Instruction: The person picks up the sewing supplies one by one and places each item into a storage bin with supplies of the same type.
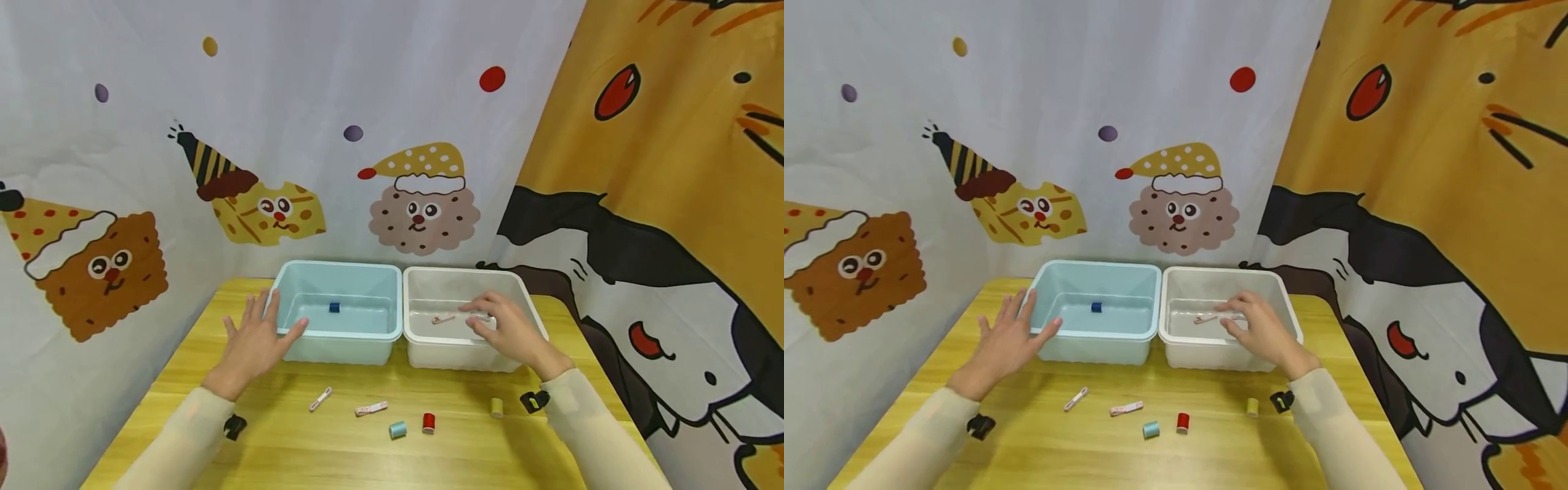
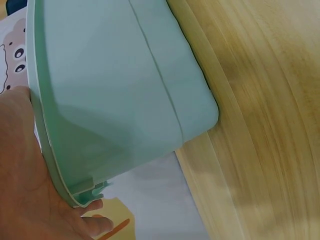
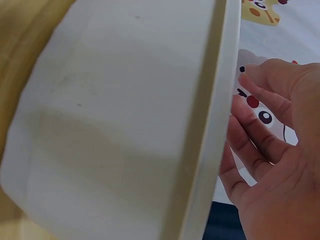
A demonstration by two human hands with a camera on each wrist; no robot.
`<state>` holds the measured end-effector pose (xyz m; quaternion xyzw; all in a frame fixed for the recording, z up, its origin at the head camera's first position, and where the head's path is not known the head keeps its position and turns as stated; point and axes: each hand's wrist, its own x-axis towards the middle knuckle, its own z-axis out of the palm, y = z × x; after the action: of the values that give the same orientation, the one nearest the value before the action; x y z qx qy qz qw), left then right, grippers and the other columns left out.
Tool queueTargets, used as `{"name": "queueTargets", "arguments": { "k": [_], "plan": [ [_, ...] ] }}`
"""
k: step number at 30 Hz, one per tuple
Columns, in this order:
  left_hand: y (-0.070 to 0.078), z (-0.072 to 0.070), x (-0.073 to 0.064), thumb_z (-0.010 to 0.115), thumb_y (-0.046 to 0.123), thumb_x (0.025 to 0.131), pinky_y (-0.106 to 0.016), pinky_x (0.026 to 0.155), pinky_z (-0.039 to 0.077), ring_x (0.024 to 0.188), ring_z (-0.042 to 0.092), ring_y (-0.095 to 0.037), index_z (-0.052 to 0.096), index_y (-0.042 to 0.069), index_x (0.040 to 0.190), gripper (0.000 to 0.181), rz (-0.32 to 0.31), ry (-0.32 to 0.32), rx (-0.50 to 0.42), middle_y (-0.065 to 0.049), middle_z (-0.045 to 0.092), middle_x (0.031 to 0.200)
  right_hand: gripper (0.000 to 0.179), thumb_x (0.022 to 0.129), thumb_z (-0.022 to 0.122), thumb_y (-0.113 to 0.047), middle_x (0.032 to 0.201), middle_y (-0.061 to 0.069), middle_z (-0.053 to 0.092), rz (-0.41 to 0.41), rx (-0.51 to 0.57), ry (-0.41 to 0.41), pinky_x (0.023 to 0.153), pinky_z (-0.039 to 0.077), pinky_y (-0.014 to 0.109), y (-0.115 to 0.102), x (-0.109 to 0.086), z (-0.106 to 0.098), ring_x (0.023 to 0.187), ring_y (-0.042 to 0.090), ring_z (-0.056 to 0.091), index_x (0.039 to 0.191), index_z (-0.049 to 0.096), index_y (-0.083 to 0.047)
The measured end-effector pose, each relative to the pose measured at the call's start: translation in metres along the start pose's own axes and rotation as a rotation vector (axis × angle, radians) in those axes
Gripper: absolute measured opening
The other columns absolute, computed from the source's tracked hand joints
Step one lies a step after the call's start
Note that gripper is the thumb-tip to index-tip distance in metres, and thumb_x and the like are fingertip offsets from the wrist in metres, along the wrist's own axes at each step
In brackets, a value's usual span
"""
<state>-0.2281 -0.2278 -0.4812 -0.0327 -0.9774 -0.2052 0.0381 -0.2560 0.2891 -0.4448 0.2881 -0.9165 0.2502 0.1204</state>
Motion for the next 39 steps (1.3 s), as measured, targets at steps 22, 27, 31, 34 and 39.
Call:
{"name": "queueTargets", "arguments": {
  "k": [22,27,31,34,39],
  "plan": [
    [-0.006,0.002,-0.006,0.048,0.082,0.114,-0.103,0.124,-0.001,0.178,0.006,-0.065,0.017,-0.001,0.186,0.114,-0.003,0.0,-0.016,-0.034,0.011,0.193,0.031,0.104,0.089,-0.008,0.131,-0.001,0.079,-0.051,-0.041,0.065,0.094,0.067,0.04,-0.014,-0.051,0.012,0.117,0.021,0.076,0.133,0.087,-0.02],
    [-0.006,0.003,-0.004,0.047,0.083,0.114,-0.103,0.124,0.0,0.179,0.005,-0.065,0.016,0.0,0.186,0.114,-0.002,-0.004,-0.027,-0.034,0.009,0.193,0.031,0.102,0.09,-0.006,0.128,-0.005,0.078,-0.063,-0.055,0.114,0.096,0.062,0.03,-0.014,-0.062,0.011,0.116,0.016,0.073,0.131,0.088,-0.016],
    [-0.004,0.002,-0.002,0.046,0.082,0.114,-0.103,0.124,-0.001,0.179,0.005,-0.065,0.016,-0.001,0.186,0.114,0.003,0.002,-0.026,-0.034,0.009,0.193,0.034,0.1,0.091,-0.003,0.132,-0.002,0.077,-0.07,-0.06,0.146,0.105,0.055,0.017,-0.016,-0.07,0.009,0.121,0.019,0.072,0.131,0.087,-0.015],
    [-0.002,0.002,-0.001,0.046,0.083,0.114,-0.103,0.124,-0.002,0.178,0.005,-0.065,0.016,-0.001,0.186,0.115,0.008,0.001,-0.025,-0.035,0.01,0.193,0.037,0.096,0.092,0.0,0.133,0.001,0.077,-0.099,-0.069,0.182,0.107,0.05,0.012,-0.018,-0.078,0.007,0.122,0.021,0.071,0.13,0.087,-0.013],
    [0.0,0.003,0.001,0.046,0.083,0.114,-0.103,0.124,0.002,0.178,0.006,-0.065,0.016,-0.002,0.185,0.115,0.011,0.006,-0.02,-0.035,0.011,0.193,0.043,0.093,0.094,0.004,0.133,0.0,0.076,-0.137,-0.067,0.21,0.105,0.05,0.008,-0.02,-0.091,0.01,0.121,0.018,0.073,0.132,0.086,-0.013]
  ]
}}
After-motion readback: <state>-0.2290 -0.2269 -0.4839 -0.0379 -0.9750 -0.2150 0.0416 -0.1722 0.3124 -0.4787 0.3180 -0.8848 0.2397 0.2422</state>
